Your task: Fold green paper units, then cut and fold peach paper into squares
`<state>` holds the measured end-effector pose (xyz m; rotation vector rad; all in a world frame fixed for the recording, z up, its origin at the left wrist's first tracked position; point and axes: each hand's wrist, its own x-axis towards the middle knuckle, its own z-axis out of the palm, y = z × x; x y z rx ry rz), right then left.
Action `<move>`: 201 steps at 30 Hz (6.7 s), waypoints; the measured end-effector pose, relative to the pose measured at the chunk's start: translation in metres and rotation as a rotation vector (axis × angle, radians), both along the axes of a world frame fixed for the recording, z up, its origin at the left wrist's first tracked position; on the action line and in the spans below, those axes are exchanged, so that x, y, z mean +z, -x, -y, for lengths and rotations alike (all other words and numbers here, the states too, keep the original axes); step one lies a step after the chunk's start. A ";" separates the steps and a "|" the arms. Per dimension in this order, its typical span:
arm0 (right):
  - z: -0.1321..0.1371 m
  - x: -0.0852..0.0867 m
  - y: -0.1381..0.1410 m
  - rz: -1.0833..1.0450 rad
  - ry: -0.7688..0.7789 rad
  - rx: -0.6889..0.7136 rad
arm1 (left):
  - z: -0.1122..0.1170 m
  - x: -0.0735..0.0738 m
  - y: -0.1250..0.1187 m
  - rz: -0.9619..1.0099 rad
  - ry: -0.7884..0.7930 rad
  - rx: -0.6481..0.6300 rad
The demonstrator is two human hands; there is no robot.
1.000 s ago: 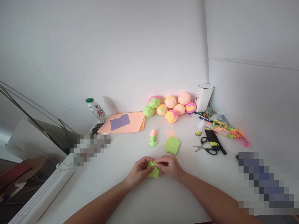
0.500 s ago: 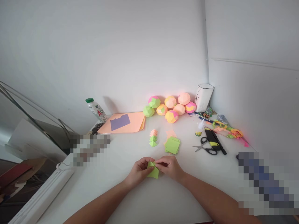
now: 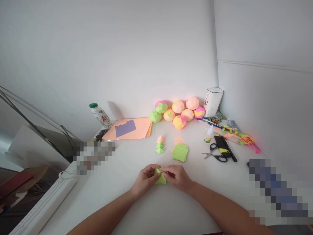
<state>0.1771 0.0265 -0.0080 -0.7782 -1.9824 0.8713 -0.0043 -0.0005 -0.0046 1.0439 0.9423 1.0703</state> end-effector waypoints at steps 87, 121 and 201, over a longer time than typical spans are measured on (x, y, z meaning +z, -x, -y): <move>0.005 0.009 0.000 0.048 0.461 0.133 | 0.009 0.004 0.000 -0.413 -0.257 -0.022; -0.011 0.010 -0.005 -0.153 0.740 0.190 | 0.003 0.009 0.004 -0.099 -0.007 -0.162; 0.003 0.001 0.001 0.023 0.171 0.054 | 0.004 -0.001 0.002 -0.391 -0.337 0.028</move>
